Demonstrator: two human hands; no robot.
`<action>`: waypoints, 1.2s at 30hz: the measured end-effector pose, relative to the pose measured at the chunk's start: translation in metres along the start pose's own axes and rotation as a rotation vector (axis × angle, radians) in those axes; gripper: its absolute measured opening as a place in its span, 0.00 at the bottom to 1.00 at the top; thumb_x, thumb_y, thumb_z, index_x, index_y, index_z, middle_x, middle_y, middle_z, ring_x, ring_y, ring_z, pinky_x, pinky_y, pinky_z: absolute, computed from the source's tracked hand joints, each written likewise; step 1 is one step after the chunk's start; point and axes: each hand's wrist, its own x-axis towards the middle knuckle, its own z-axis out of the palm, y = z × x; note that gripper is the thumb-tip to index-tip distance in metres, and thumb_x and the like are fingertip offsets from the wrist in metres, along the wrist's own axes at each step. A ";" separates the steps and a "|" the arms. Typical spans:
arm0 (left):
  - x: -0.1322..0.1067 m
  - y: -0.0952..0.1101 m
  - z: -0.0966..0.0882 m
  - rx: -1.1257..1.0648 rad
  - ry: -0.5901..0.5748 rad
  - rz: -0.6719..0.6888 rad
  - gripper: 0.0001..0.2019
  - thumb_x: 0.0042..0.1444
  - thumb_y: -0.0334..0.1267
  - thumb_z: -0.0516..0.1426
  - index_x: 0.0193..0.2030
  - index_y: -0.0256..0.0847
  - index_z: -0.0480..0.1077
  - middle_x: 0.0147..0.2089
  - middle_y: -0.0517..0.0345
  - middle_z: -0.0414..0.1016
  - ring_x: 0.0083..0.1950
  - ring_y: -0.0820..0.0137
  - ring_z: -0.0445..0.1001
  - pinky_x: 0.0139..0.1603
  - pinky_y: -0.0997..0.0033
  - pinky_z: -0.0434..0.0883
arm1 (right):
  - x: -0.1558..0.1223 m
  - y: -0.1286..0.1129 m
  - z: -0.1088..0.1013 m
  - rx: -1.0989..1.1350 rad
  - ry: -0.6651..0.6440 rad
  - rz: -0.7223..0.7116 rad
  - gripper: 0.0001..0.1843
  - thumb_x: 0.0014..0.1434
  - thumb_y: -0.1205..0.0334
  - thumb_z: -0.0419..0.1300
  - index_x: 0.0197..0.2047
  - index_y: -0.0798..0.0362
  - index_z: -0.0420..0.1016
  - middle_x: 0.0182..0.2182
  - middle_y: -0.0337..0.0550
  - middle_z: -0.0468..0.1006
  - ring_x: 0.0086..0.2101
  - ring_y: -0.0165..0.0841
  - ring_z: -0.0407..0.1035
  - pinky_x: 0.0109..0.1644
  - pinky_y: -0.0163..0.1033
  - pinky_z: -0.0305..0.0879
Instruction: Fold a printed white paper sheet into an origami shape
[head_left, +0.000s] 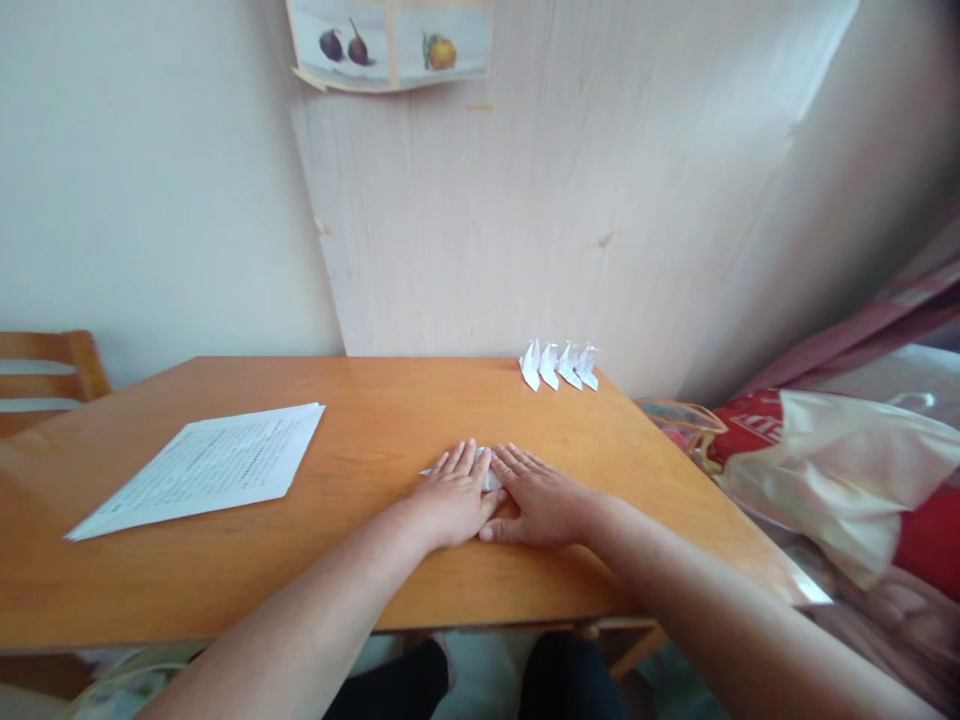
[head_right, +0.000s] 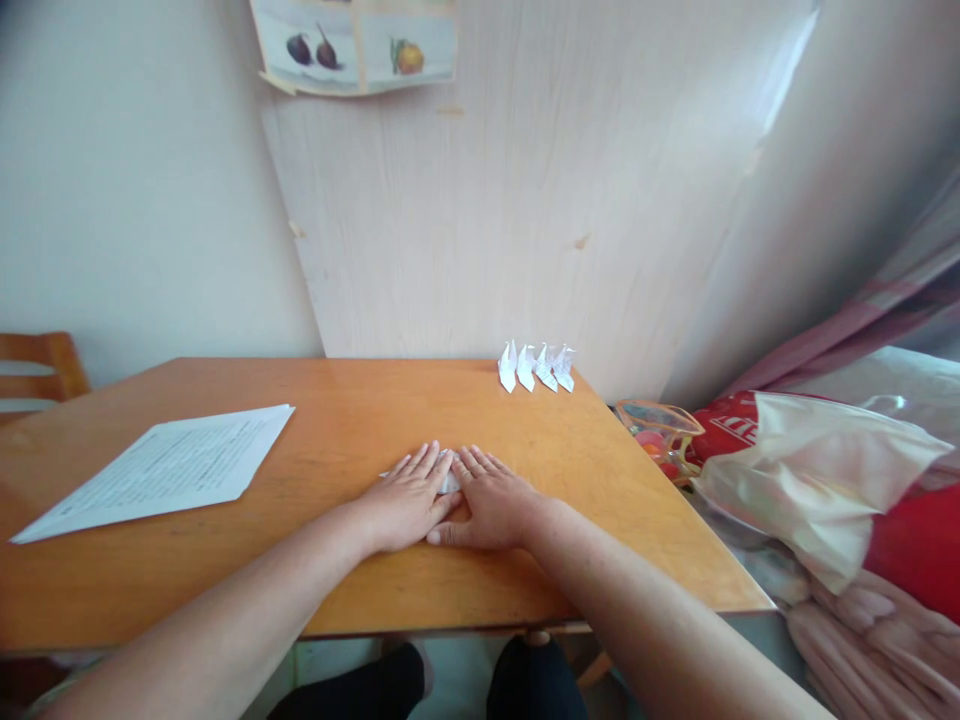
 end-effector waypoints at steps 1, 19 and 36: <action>-0.008 0.003 0.000 0.026 -0.019 0.002 0.40 0.64 0.57 0.49 0.74 0.29 0.53 0.77 0.33 0.42 0.79 0.50 0.38 0.76 0.47 0.39 | -0.007 -0.005 0.001 -0.005 0.000 -0.005 0.65 0.54 0.23 0.55 0.77 0.62 0.41 0.74 0.64 0.42 0.72 0.55 0.37 0.74 0.55 0.38; -0.132 0.033 0.012 0.409 0.106 0.268 0.34 0.69 0.58 0.44 0.74 0.41 0.53 0.78 0.50 0.49 0.78 0.61 0.48 0.76 0.57 0.49 | -0.082 -0.052 0.036 -0.164 0.155 -0.105 0.65 0.52 0.26 0.60 0.75 0.66 0.47 0.72 0.65 0.48 0.71 0.53 0.43 0.74 0.55 0.42; -0.132 0.025 0.027 0.430 0.227 0.299 0.32 0.63 0.43 0.58 0.71 0.37 0.55 0.76 0.44 0.54 0.76 0.59 0.53 0.75 0.54 0.55 | -0.085 -0.048 0.054 -0.255 0.249 -0.028 0.63 0.49 0.32 0.68 0.74 0.65 0.52 0.71 0.66 0.53 0.71 0.54 0.46 0.73 0.57 0.46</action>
